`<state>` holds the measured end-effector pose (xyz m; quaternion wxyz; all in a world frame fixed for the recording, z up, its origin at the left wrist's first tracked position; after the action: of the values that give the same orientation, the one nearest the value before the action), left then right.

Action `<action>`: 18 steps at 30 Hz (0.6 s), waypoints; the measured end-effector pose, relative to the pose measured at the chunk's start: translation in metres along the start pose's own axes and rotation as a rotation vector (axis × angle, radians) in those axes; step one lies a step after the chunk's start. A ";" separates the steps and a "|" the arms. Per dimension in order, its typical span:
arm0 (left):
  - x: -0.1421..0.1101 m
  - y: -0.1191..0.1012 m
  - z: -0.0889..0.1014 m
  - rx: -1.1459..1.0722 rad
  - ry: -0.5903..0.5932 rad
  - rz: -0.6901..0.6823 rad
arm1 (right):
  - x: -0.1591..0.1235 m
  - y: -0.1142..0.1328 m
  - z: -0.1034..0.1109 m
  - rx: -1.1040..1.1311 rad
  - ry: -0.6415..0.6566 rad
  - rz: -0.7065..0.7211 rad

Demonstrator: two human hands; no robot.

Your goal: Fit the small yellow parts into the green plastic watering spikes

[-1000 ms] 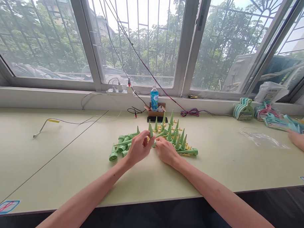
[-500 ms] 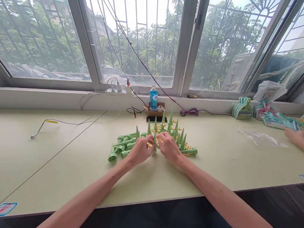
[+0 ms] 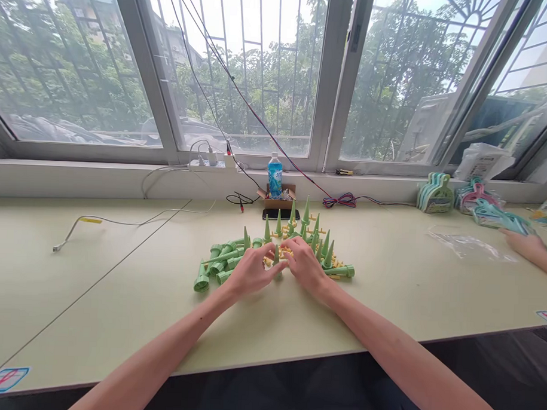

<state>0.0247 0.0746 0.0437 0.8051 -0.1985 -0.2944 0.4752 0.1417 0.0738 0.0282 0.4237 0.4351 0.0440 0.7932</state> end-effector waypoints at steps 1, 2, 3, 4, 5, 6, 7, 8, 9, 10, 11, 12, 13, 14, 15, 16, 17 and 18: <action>0.000 -0.001 0.003 -0.018 -0.017 0.002 | 0.000 0.001 0.001 0.008 -0.008 -0.001; 0.000 -0.001 0.006 -0.041 -0.037 0.004 | 0.001 0.001 0.002 0.017 -0.018 0.001; 0.000 -0.002 0.010 -0.065 -0.061 0.004 | 0.001 0.002 0.003 0.025 -0.028 0.007; 0.000 -0.002 0.014 -0.089 -0.095 0.005 | 0.001 0.003 0.004 0.033 -0.040 0.014; 0.000 -0.002 0.019 -0.110 -0.139 0.009 | 0.002 0.004 0.005 0.041 -0.052 0.022; 0.001 -0.001 0.024 -0.125 -0.183 0.016 | 0.002 0.004 0.005 0.047 -0.063 0.030; 0.001 0.001 0.028 -0.134 -0.220 0.028 | 0.002 0.005 0.006 0.055 -0.071 0.036; 0.001 0.003 0.030 -0.136 -0.246 0.043 | 0.003 0.005 0.007 0.062 -0.077 0.041; 0.002 0.005 0.031 -0.135 -0.259 0.057 | 0.003 0.006 0.007 0.070 -0.083 0.045; 0.002 0.007 0.031 -0.130 -0.260 0.067 | 0.003 0.006 0.008 0.079 -0.088 0.047; 0.003 0.007 0.029 -0.125 -0.254 0.068 | 0.003 0.007 0.008 0.088 -0.093 0.048; 0.003 0.008 0.028 -0.122 -0.250 0.062 | 0.003 0.007 0.009 0.097 -0.098 0.049; 0.003 0.007 0.028 -0.121 -0.250 0.052 | 0.003 0.007 0.010 0.105 -0.106 0.048; 0.003 0.007 0.027 -0.120 -0.250 0.042 | 0.003 0.008 0.011 0.113 -0.116 0.049; 0.003 0.007 0.027 -0.119 -0.250 0.034 | 0.004 0.008 0.013 0.122 -0.128 0.049; 0.003 0.007 0.026 -0.118 -0.250 0.028 | 0.004 0.009 0.014 0.132 -0.143 0.047; 0.003 0.007 0.026 -0.117 -0.251 0.025 | 0.004 0.009 0.016 0.144 -0.158 0.044; 0.004 0.007 0.026 -0.116 -0.250 0.022 | 0.004 0.009 0.018 0.159 -0.174 0.037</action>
<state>0.0043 0.0824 0.0597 0.7441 -0.1873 -0.4173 0.4870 0.1478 0.0651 0.0456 0.3755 0.5352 0.0621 0.7541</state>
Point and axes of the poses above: each hand's wrist, its own x-axis towards the middle knuckle, its own z-axis out of the back of the hand, y = z × x, the point moved 9 cm from there along x, towards the middle knuckle, and after that the axes turned 10 degrees about z, right-handed, at the moved point
